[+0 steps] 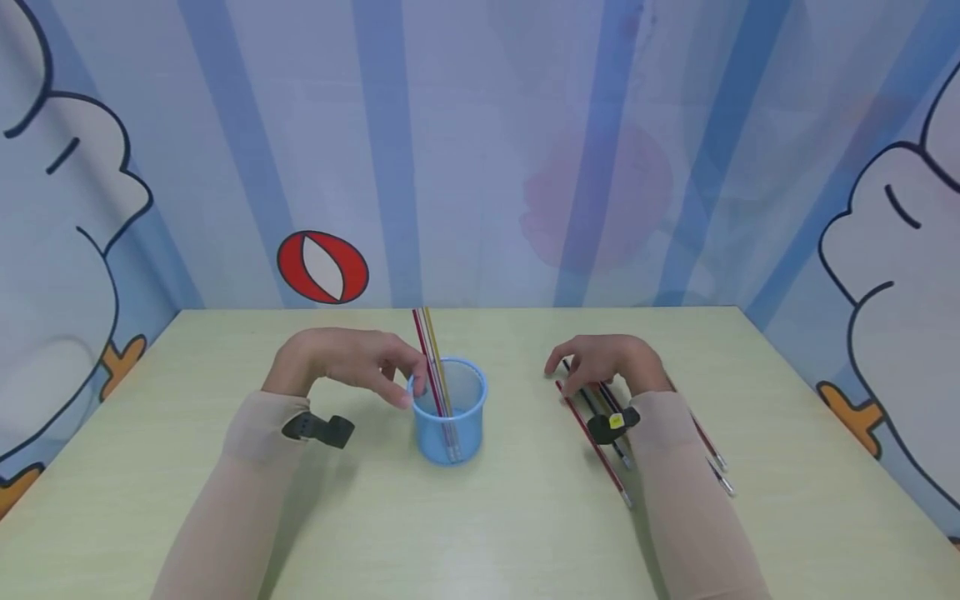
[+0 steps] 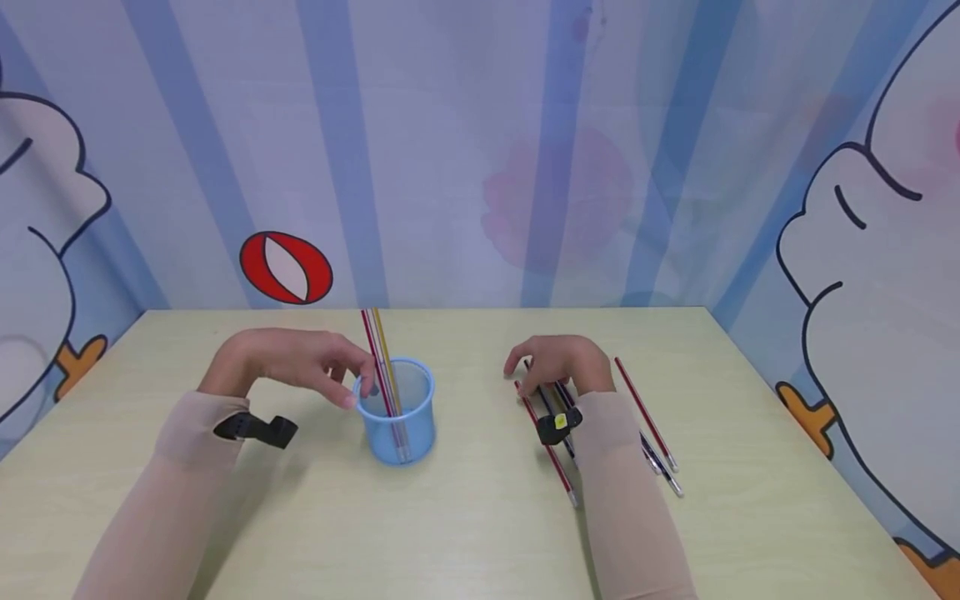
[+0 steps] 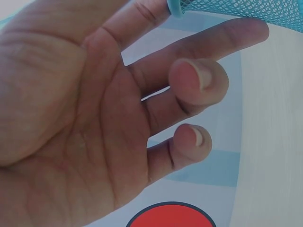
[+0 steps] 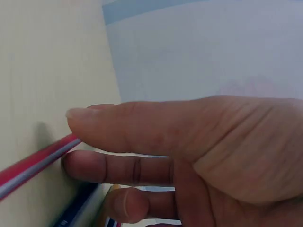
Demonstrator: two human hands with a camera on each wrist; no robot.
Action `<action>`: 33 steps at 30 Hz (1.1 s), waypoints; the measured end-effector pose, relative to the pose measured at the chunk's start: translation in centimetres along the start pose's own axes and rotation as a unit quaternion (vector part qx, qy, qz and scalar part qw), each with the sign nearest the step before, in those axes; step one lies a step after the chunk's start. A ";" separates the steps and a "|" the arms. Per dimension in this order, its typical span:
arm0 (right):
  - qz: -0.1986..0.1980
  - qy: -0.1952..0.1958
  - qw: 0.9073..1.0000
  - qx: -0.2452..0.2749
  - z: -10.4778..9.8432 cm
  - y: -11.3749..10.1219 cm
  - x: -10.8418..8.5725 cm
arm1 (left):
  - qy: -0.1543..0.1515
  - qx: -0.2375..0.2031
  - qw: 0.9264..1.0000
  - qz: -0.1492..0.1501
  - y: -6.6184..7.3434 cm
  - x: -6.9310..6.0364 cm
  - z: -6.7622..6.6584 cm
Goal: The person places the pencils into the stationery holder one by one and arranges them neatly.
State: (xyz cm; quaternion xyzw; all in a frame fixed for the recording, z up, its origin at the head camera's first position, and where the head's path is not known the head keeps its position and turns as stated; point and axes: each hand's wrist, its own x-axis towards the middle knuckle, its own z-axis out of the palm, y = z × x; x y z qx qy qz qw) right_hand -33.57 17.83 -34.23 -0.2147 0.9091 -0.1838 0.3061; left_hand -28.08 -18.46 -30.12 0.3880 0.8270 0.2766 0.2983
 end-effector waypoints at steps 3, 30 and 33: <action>0.007 0.004 1.000 -0.016 0.4 -0.2 0.3 | -0.002 0.002 1.000 -0.001 0.0 0.1 0.0; -0.078 0.005 0.993 0.085 1.0 -2.1 1.0 | -0.001 -0.002 1.000 -0.003 0.2 0.0 0.0; -0.115 0.021 0.988 0.104 0.6 -2.3 0.6 | -0.002 -0.002 1.000 0.002 0.1 0.0 0.0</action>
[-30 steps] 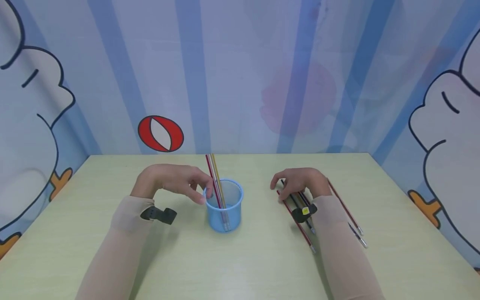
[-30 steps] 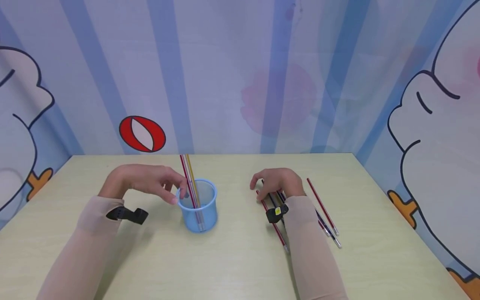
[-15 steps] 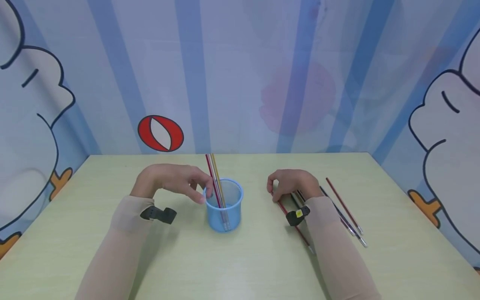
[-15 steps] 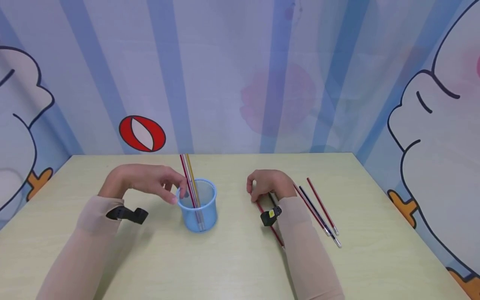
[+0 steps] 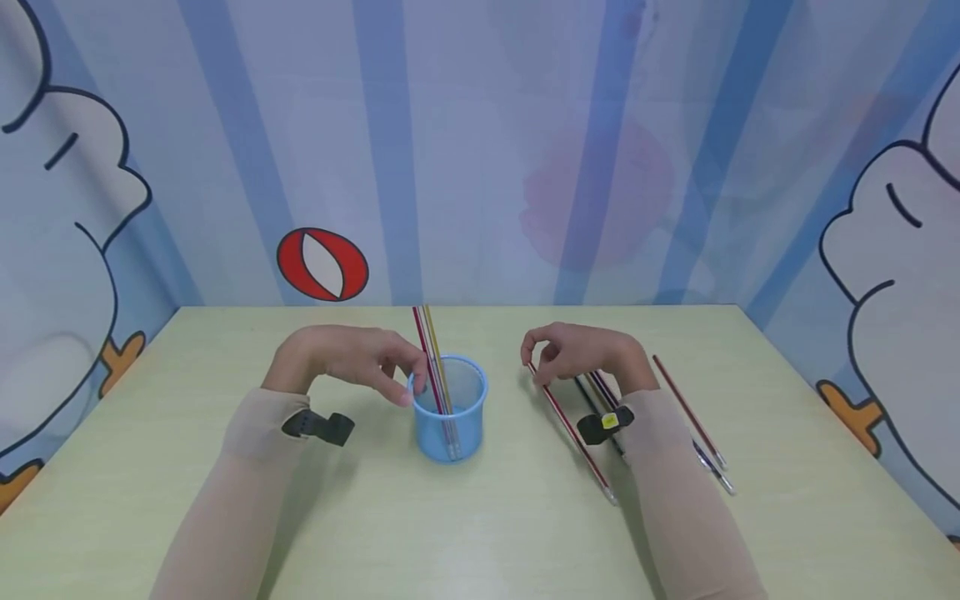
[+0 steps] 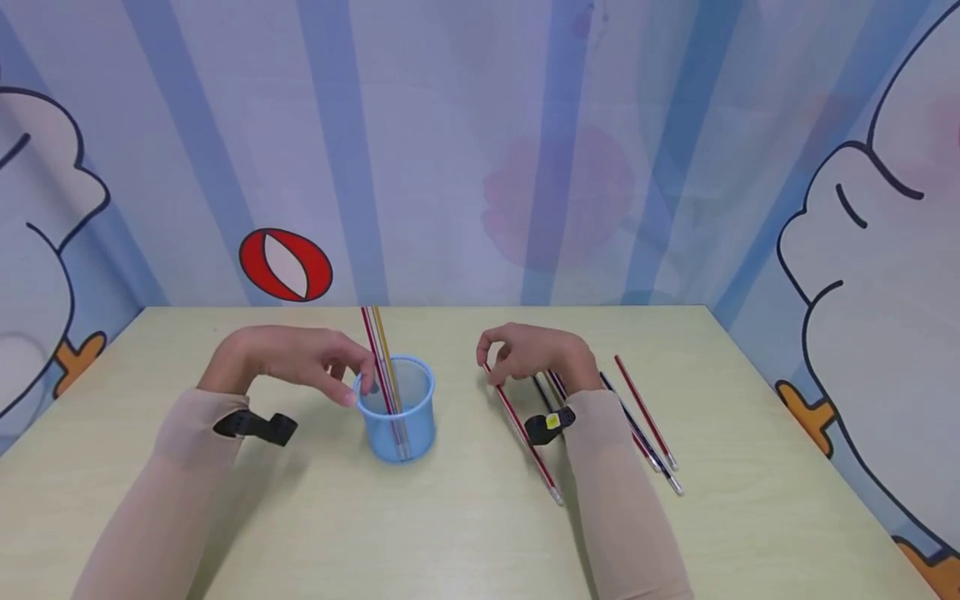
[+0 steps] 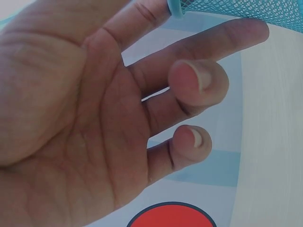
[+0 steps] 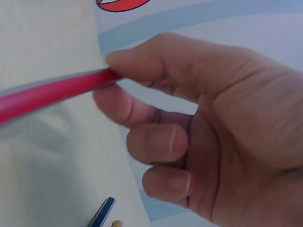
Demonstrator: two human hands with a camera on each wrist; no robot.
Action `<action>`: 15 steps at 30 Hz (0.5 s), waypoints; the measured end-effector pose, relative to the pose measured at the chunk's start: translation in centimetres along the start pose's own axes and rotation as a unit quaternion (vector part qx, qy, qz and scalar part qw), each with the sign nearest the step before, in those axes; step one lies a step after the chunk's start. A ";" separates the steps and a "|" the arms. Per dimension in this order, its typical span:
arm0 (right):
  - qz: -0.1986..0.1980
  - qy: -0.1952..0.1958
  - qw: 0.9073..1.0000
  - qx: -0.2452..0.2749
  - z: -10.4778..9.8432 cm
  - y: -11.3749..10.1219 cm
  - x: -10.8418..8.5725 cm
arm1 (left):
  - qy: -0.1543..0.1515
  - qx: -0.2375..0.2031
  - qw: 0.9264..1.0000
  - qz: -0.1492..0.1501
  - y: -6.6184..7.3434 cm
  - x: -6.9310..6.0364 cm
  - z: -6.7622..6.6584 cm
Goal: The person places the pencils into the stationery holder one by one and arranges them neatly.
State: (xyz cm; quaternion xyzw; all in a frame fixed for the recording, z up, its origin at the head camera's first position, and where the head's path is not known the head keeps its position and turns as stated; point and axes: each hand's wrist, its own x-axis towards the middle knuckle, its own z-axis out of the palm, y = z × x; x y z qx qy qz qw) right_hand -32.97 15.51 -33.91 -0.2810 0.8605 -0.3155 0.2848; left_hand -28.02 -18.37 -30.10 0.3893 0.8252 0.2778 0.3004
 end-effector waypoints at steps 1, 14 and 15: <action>-0.013 0.006 1.000 0.005 -0.1 0.0 -0.1 | 0.000 0.000 1.000 0.000 0.0 0.0 0.0; -0.162 0.110 0.968 0.159 -2.3 -1.1 -2.7 | 0.002 0.002 1.000 -0.010 0.2 0.0 0.0; -0.174 0.117 0.962 0.172 -2.5 -1.2 -2.9 | 0.003 0.002 1.000 -0.010 0.2 -0.1 0.0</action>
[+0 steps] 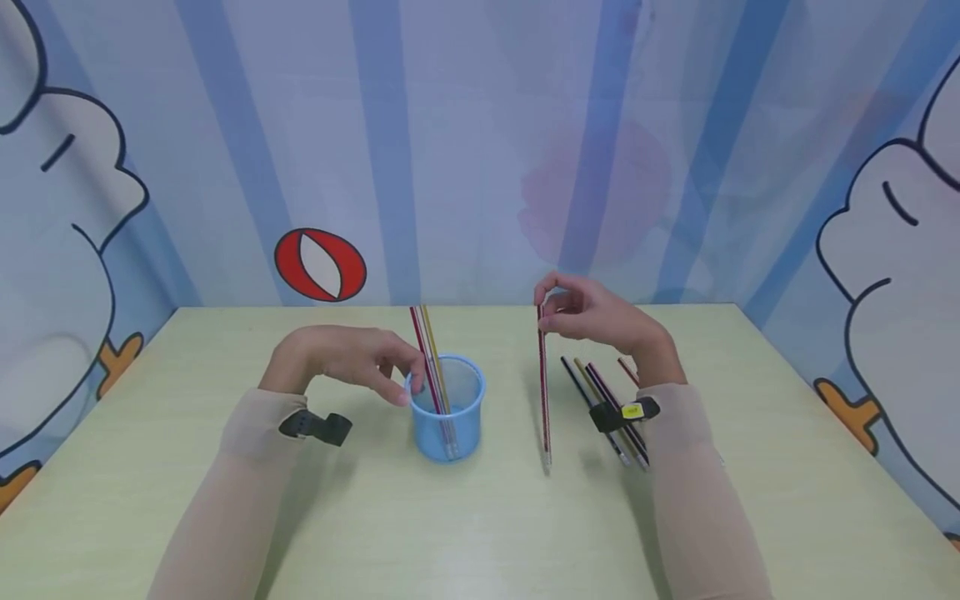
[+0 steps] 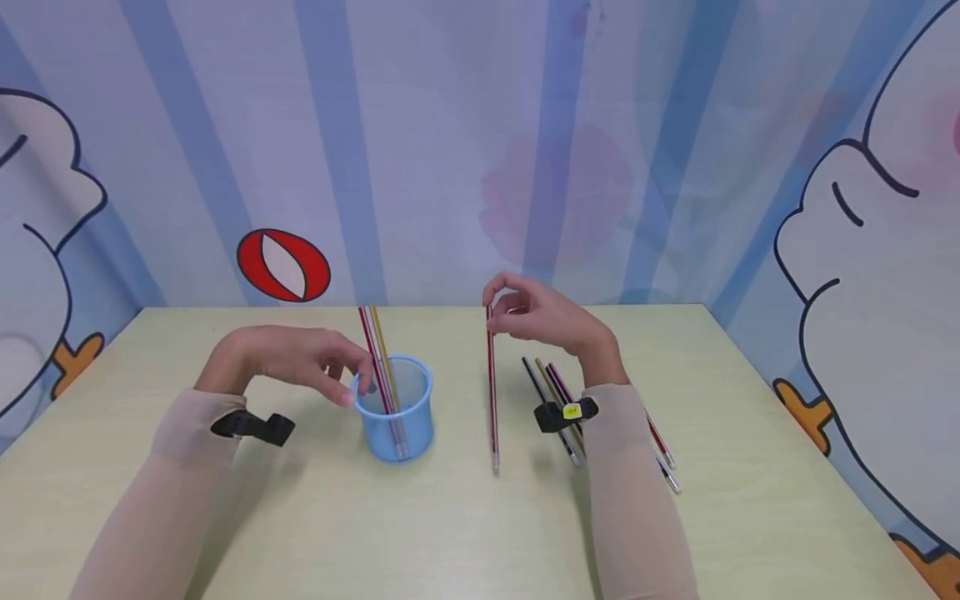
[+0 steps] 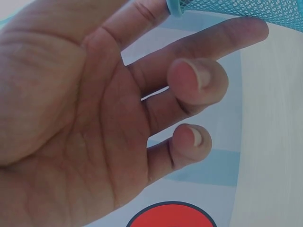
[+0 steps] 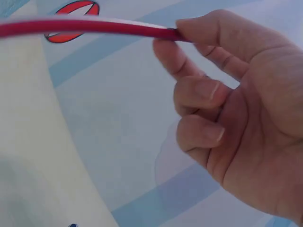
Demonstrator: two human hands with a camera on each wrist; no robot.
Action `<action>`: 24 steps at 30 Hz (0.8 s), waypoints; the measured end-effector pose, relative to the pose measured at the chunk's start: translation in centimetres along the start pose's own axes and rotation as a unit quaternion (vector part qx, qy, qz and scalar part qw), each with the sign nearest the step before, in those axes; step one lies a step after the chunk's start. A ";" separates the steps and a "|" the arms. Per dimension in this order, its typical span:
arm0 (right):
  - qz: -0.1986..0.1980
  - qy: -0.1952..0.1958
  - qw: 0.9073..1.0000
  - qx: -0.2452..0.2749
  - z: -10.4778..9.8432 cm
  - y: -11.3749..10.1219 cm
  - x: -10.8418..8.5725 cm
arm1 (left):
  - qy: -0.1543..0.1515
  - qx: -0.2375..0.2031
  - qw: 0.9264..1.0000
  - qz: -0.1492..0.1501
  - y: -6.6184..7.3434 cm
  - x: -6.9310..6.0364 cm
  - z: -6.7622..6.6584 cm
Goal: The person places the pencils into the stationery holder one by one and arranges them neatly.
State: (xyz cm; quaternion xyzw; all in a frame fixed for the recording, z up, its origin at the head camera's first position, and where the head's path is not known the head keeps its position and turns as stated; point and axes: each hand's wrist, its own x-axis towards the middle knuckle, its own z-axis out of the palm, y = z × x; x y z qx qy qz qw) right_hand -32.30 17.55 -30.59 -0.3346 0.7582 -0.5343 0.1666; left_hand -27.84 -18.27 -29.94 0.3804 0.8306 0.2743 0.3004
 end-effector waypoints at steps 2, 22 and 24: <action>-0.031 0.015 0.999 0.029 -0.1 -0.4 -0.1 | 0.000 -0.001 1.000 0.000 0.0 0.0 0.0; -0.164 0.095 0.972 0.137 0.7 -1.6 0.3 | -0.002 -0.004 1.000 0.009 -0.2 0.2 -0.1; -0.158 0.092 0.975 0.125 1.0 -1.5 0.6 | -0.002 -0.004 1.000 0.010 -0.2 0.1 -0.1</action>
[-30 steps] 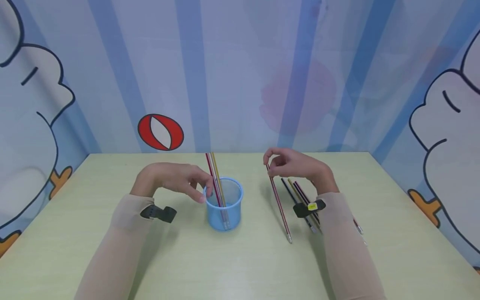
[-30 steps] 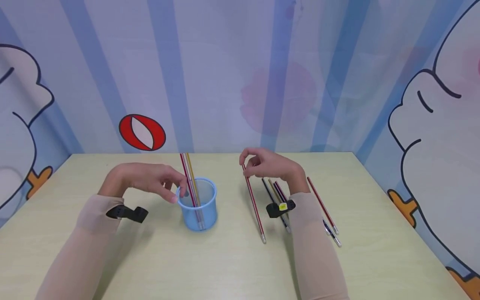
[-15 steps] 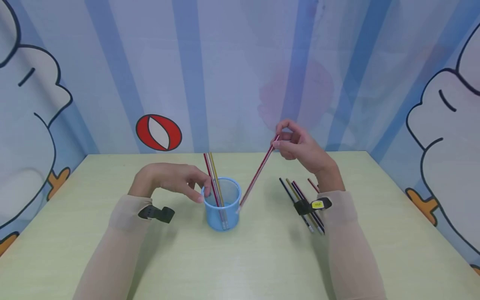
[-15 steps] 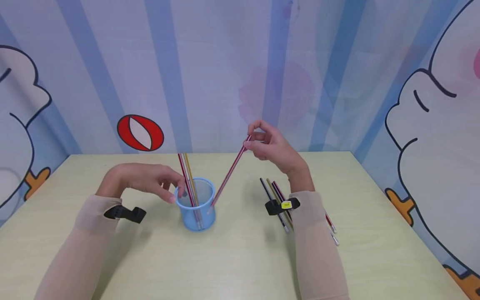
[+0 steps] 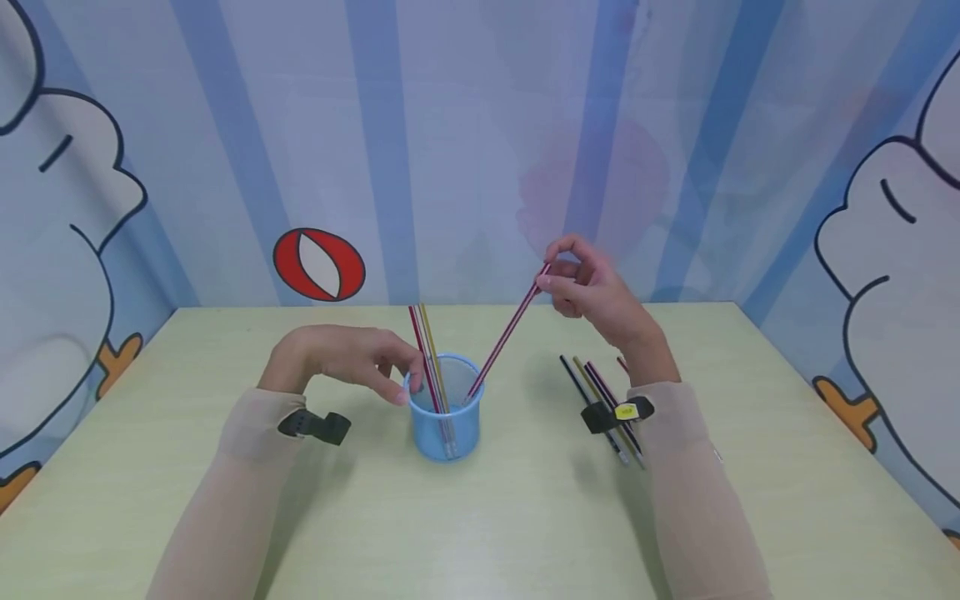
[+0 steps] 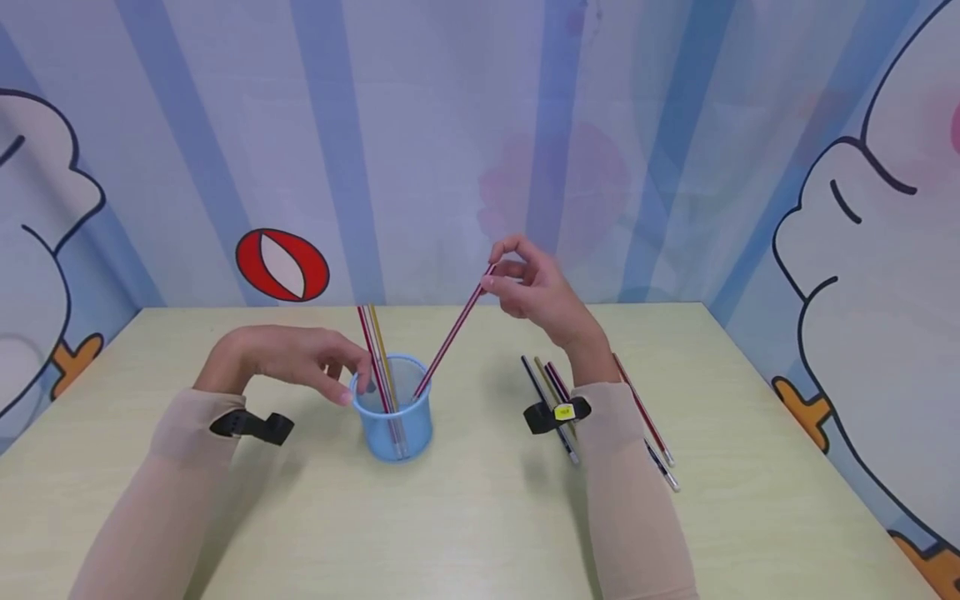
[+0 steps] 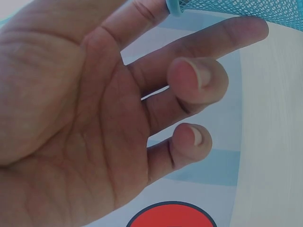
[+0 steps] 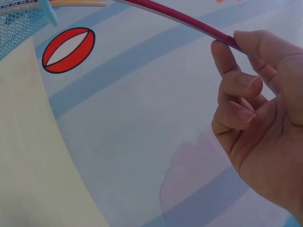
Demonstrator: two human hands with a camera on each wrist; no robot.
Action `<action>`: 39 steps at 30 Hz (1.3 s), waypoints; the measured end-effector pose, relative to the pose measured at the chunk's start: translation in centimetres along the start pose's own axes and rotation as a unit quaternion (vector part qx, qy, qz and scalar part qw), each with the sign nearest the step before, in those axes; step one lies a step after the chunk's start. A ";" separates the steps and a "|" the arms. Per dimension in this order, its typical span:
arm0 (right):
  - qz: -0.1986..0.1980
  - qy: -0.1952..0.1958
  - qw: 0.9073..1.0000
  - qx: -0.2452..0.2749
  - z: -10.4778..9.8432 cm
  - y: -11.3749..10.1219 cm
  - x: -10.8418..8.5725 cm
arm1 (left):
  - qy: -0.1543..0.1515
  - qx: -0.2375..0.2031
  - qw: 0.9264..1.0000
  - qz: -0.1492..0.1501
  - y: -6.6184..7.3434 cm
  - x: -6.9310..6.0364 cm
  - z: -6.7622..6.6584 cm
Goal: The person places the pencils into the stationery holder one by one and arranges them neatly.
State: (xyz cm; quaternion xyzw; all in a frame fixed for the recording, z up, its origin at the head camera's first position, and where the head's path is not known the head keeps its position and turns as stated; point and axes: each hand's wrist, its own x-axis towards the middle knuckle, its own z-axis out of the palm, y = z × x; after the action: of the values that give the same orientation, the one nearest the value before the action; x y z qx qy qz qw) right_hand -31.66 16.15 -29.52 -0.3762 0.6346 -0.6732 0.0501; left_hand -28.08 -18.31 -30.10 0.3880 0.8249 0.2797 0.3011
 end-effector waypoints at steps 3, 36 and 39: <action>0.013 0.001 1.000 -0.017 0.6 0.3 0.3 | 0.001 -0.003 1.000 -0.002 0.0 0.0 0.1; 0.049 -0.002 0.982 -0.182 8.5 5.1 2.4 | -0.005 -0.008 1.000 -0.004 0.0 0.1 0.0; 0.051 -0.040 0.980 -0.189 8.6 5.1 2.4 | -0.005 -0.004 1.000 -0.005 0.1 0.1 0.0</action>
State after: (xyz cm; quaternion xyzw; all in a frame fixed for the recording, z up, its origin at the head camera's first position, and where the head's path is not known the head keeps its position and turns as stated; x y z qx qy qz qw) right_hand -30.61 6.87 -33.74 -0.3724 0.7663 -0.5222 0.0382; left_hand -28.09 -18.15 -30.06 0.3839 0.8242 0.2800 0.3080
